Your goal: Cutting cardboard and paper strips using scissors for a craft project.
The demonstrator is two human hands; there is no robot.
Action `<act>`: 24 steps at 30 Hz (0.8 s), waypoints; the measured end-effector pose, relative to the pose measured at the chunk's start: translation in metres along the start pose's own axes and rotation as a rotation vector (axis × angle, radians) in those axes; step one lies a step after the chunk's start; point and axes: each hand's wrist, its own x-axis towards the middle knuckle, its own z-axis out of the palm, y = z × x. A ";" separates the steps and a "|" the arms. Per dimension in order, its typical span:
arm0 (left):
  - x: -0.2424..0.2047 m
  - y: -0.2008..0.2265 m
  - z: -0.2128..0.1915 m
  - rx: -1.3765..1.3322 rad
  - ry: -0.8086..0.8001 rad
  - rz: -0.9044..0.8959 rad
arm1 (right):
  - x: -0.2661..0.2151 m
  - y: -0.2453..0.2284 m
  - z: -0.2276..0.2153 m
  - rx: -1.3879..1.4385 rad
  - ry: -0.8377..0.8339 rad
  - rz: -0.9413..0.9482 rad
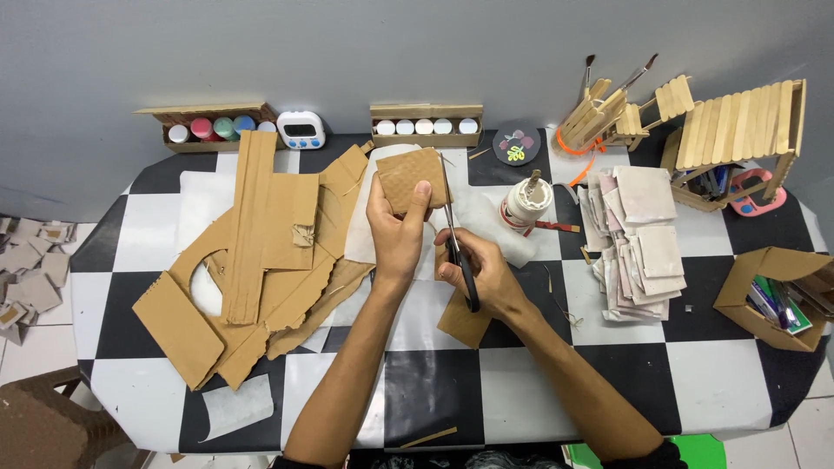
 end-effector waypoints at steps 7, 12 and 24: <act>0.003 -0.016 -0.003 0.013 -0.023 -0.015 | -0.003 0.015 -0.002 -0.036 0.031 0.012; 0.005 -0.028 -0.006 0.036 -0.046 -0.011 | -0.004 0.018 0.004 -0.046 0.104 0.045; 0.005 -0.029 -0.005 -0.013 -0.065 -0.047 | -0.008 0.021 0.014 -0.009 0.177 0.049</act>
